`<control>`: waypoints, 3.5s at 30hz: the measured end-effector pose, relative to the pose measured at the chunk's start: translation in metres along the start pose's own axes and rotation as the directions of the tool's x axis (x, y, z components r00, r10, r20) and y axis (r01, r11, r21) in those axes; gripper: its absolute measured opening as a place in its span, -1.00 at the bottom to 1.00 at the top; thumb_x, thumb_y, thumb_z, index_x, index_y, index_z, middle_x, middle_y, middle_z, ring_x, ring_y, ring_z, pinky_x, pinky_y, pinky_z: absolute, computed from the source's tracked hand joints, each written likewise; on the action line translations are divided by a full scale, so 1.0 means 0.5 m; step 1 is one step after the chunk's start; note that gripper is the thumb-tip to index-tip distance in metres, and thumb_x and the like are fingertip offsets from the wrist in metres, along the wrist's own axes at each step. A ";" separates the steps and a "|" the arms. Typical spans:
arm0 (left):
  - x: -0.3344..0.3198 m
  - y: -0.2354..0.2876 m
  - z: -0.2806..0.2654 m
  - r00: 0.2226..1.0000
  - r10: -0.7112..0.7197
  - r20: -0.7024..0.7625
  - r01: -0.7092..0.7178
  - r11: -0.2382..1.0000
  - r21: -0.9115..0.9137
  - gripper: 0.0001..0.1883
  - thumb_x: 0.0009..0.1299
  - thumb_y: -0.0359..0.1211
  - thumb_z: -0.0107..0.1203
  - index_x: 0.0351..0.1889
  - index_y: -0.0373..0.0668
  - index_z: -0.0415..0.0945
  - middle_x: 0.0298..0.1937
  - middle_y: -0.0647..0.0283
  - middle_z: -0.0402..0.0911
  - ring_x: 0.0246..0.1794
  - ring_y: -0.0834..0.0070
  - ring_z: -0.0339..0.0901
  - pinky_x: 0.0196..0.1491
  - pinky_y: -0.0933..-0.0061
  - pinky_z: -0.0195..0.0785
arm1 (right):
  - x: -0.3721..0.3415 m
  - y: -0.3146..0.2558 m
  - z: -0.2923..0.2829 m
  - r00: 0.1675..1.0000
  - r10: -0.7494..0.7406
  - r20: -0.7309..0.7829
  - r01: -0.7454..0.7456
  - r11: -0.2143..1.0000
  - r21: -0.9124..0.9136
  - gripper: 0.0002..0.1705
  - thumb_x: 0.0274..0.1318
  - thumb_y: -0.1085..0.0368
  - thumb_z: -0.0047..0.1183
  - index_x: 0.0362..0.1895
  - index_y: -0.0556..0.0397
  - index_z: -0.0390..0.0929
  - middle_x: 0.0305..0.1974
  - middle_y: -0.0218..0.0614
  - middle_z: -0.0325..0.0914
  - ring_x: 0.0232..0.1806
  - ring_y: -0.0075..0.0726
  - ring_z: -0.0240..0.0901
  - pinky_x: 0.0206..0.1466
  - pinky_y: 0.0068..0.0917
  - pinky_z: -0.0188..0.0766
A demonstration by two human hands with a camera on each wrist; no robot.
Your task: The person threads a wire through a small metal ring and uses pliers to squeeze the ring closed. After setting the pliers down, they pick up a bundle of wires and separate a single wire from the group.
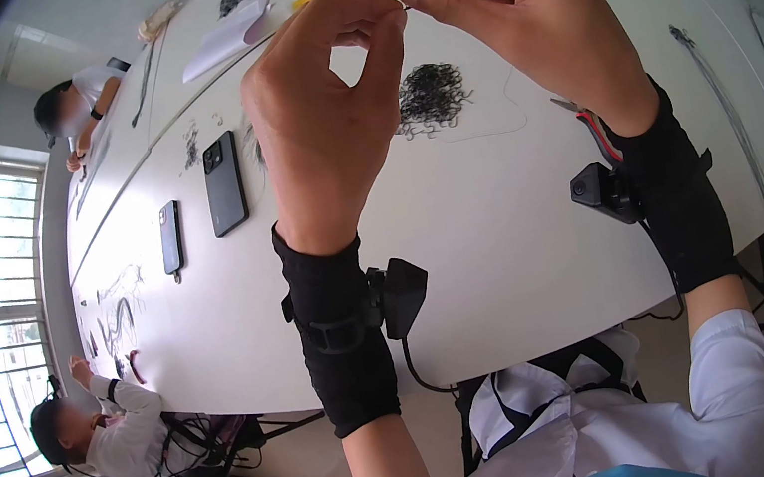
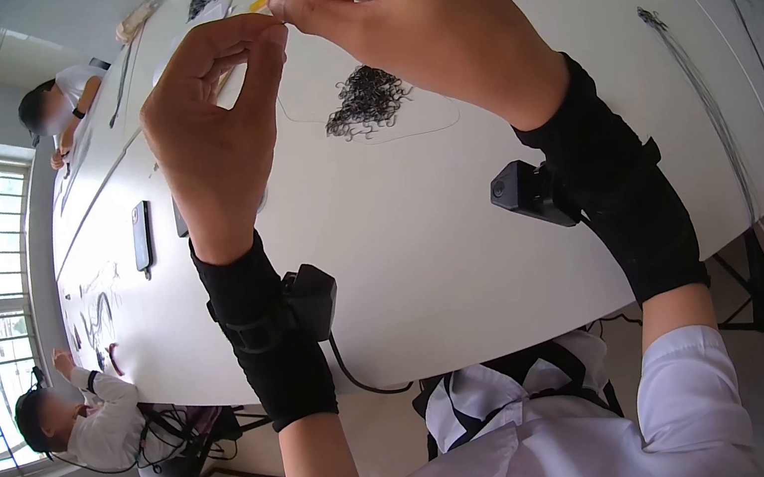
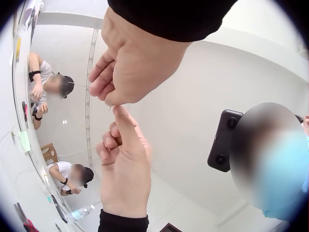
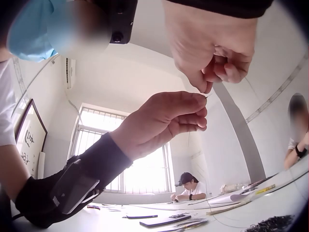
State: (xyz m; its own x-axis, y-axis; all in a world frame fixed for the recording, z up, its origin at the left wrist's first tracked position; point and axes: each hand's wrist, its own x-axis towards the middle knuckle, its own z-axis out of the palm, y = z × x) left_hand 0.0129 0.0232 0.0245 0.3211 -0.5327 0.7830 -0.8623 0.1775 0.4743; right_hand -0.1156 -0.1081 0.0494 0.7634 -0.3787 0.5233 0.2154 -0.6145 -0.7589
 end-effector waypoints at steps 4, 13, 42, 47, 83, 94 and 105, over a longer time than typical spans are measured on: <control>0.000 0.003 0.001 0.998 -0.032 0.051 0.033 0.999 -0.019 -0.92 0.29 -0.55 0.26 -0.28 -0.30 0.62 -0.34 0.22 0.72 -0.30 0.48 0.70 -0.14 0.52 0.52 | 0.011 0.006 -0.009 0.984 0.156 0.081 -0.167 0.975 0.146 -0.77 0.30 0.27 0.17 -0.25 0.24 0.63 -0.57 -0.61 0.37 -0.53 -0.76 0.15 -0.48 -0.67 0.09; -0.002 0.018 -0.006 0.991 -0.092 0.093 0.099 0.993 -0.071 -0.87 0.36 -0.54 0.26 -0.16 -0.36 0.63 -0.25 0.20 0.72 -0.25 0.54 0.67 0.00 0.54 0.52 | 0.010 0.067 -0.010 0.986 0.119 0.121 -0.125 0.991 0.043 -0.62 0.25 -0.06 0.20 -0.13 -0.03 0.71 -0.45 -0.62 0.55 -0.53 -0.78 0.24 -0.48 -0.73 0.10; -0.004 0.010 -0.007 0.985 -0.164 0.058 0.172 0.965 -0.199 -0.88 0.39 -0.54 0.22 -0.16 -0.39 0.62 -0.28 0.18 0.72 -0.27 0.54 0.66 -0.05 0.54 0.52 | 0.006 0.071 0.007 0.996 0.022 0.090 -0.018 0.999 -0.037 -0.72 0.33 0.14 0.16 -0.16 0.11 0.68 -0.50 -0.58 0.48 -0.47 -0.73 0.26 -0.42 -0.66 0.17; -0.004 0.001 -0.007 0.990 -0.143 0.005 0.143 0.985 -0.102 -0.89 0.40 -0.52 0.22 -0.17 -0.39 0.63 -0.28 0.18 0.72 -0.27 0.55 0.66 -0.05 0.55 0.52 | -0.013 0.010 0.007 0.990 0.062 0.125 -0.036 0.980 -0.194 -0.72 0.32 0.13 0.17 -0.17 0.11 0.67 -0.51 -0.55 0.45 -0.48 -0.70 0.25 -0.41 -0.65 0.17; -0.009 0.015 0.007 0.980 -0.147 0.137 0.164 0.979 -0.123 -0.88 0.40 -0.52 0.22 -0.17 -0.41 0.62 -0.31 0.19 0.72 -0.29 0.55 0.67 -0.09 0.57 0.52 | 0.005 0.016 -0.031 0.990 0.086 0.115 -0.095 0.992 0.079 -0.75 0.32 0.23 0.15 -0.23 0.22 0.64 -0.51 -0.57 0.45 -0.46 -0.74 0.25 -0.37 -0.68 0.22; -0.006 0.007 0.006 0.972 -0.234 0.010 0.230 0.946 -0.228 -0.87 0.44 -0.49 0.20 -0.16 -0.42 0.62 -0.32 0.17 0.71 -0.30 0.53 0.66 -0.11 0.57 0.52 | -0.006 0.031 0.006 0.989 0.063 0.133 -0.046 0.991 -0.127 -0.71 0.33 0.13 0.17 -0.14 0.10 0.68 -0.46 -0.54 0.52 -0.42 -0.70 0.35 -0.36 -0.67 0.26; -0.008 0.013 0.006 0.976 -0.167 0.142 0.186 0.974 -0.131 -0.87 0.43 -0.49 0.21 -0.18 -0.42 0.61 -0.31 0.18 0.71 -0.30 0.56 0.66 -0.13 0.59 0.50 | 0.014 0.010 -0.041 0.968 0.164 0.189 -0.178 0.982 0.059 -0.75 0.31 0.25 0.15 -0.17 0.23 0.61 -0.47 -0.52 0.47 -0.42 -0.72 0.30 -0.34 -0.68 0.25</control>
State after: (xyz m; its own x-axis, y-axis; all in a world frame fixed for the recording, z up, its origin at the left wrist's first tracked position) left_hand 0.0049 0.0239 0.0231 0.4018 -0.6672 0.6272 -0.7284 0.1823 0.6605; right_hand -0.1217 -0.1282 0.0571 0.8894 -0.3367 0.3092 0.1117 -0.4959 -0.8612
